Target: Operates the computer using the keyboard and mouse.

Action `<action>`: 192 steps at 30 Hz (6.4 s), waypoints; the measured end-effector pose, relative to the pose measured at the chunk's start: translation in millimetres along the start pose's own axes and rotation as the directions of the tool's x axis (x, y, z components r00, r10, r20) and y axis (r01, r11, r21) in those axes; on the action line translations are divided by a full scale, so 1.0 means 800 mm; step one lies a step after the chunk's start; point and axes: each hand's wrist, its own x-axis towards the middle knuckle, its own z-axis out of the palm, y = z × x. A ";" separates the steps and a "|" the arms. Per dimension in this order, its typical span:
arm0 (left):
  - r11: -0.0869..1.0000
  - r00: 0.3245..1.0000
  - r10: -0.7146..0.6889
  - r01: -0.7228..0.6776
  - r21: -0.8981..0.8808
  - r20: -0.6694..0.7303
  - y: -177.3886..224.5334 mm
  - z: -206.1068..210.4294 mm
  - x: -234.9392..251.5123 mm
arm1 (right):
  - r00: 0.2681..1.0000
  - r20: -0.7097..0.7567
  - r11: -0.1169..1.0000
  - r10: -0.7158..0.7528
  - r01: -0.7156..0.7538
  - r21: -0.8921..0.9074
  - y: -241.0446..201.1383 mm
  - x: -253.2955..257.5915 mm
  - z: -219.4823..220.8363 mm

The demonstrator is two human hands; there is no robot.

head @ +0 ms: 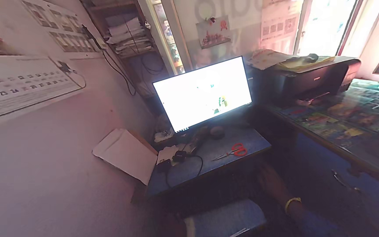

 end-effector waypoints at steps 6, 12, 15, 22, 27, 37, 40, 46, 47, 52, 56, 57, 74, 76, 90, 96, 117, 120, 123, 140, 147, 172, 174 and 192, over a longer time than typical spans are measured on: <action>1.000 1.000 0.016 -0.015 0.019 -0.024 0.000 0.001 -0.002 | 1.000 0.006 1.000 0.005 -0.005 0.003 0.000 0.000 0.001; 1.000 0.999 0.028 -0.028 0.009 -0.044 0.002 0.001 -0.005 | 1.000 0.003 1.000 0.011 -0.011 -0.001 0.002 0.002 0.004; 1.000 0.999 0.020 -0.020 0.002 -0.042 0.004 -0.001 -0.004 | 1.000 0.005 1.000 0.022 -0.022 0.006 0.001 0.003 0.002; 1.000 0.999 0.012 -0.012 0.010 -0.047 0.005 -0.001 -0.004 | 1.000 -0.020 1.000 0.002 -0.002 0.007 0.004 0.004 0.008; 1.000 0.999 0.014 -0.014 0.013 -0.048 0.004 0.000 -0.003 | 1.000 -0.018 1.000 0.003 -0.002 0.005 0.004 0.003 0.007; 0.999 0.997 0.034 -0.036 -0.035 -0.070 -0.003 0.008 0.001 | 1.000 -0.008 0.999 0.009 -0.008 0.041 0.002 0.001 0.004; 0.996 0.995 0.053 -0.059 -0.062 -0.088 -0.003 0.010 -0.001 | 0.999 0.026 0.998 0.033 -0.034 0.056 0.001 0.001 -0.003; 0.996 0.994 0.058 -0.064 -0.063 -0.095 -0.007 0.013 0.001 | 0.997 0.060 0.998 0.044 -0.047 0.052 -0.001 0.001 -0.006; 0.996 0.994 0.056 -0.062 -0.063 -0.090 -0.007 0.013 0.001 | 0.997 0.060 0.998 0.042 -0.046 0.052 -0.001 0.001 -0.006; 0.996 0.995 0.048 -0.054 -0.065 -0.086 -0.006 0.012 -0.002 | 0.997 0.071 0.998 0.040 -0.044 0.054 -0.004 -0.002 -0.010; 0.995 0.994 0.055 -0.063 -0.075 -0.099 -0.003 0.009 -0.003 | 0.999 0.040 0.999 0.015 -0.017 0.045 -0.002 0.000 -0.007; 0.995 0.993 0.061 -0.068 -0.072 -0.102 -0.003 0.008 -0.003 | 0.999 0.041 0.999 0.014 -0.016 0.046 -0.003 0.000 -0.007; 0.992 0.992 0.059 -0.070 -0.104 -0.109 -0.003 0.008 -0.005 | 0.996 0.085 0.999 0.032 -0.035 0.036 -0.006 -0.001 -0.012; 0.991 0.991 0.066 -0.079 -0.104 -0.120 -0.003 0.008 -0.004 | 0.997 0.076 0.999 0.029 -0.032 0.037 -0.006 0.000 -0.012; 0.790 0.789 0.605 -0.612 0.042 0.110 0.114 -0.003 -0.039 | 0.999 -0.012 0.999 0.042 -0.043 -0.026 -0.013 0.002 -0.011; 0.801 0.790 0.592 -0.554 -0.229 0.160 0.173 -0.015 -0.068 | 0.999 0.027 0.998 0.016 -0.015 -0.055 -0.009 0.001 -0.009; 0.722 0.702 0.685 -0.619 -0.310 0.195 0.158 -0.014 -0.066 | 0.997 -0.043 0.998 -0.060 0.061 0.019 0.001 -0.004 0.002; 0.716 0.679 0.696 -0.636 -0.288 0.233 0.156 -0.012 -0.065 | 0.997 -0.048 0.998 -0.063 0.064 0.025 -0.001 -0.005 0.001; 0.654 0.650 0.751 -0.707 -0.268 0.117 0.140 0.029 -0.060 | 0.998 -0.034 0.999 -0.049 0.050 0.014 0.000 -0.007 0.000; 0.624 0.621 0.778 -0.745 -0.233 0.098 0.137 0.040 -0.057 | 1.000 -0.017 1.000 -0.004 0.004 0.020 -0.004 -0.004 0.000; 0.727 0.707 0.685 -0.650 -0.224 0.173 0.142 0.008 -0.055 | 0.999 -0.030 1.000 -0.026 0.026 0.009 -0.003 0.003 0.002; 0.994 0.981 0.109 -0.110 0.007 -0.163 0.025 -0.045 -0.017 | 1.000 -0.001 0.999 -0.007 0.007 -0.051 -0.014 0.001 -0.004; 0.990 0.966 0.138 -0.133 0.040 -0.217 0.012 -0.017 -0.006 | 0.999 -0.014 0.999 -0.033 0.032 -0.037 -0.015 -0.002 -0.007; 0.974 0.971 0.174 -0.194 -0.117 -0.167 -0.006 0.018 -0.001 | 0.994 -0.050 0.996 -0.092 0.093 0.010 -0.006 -0.017 -0.002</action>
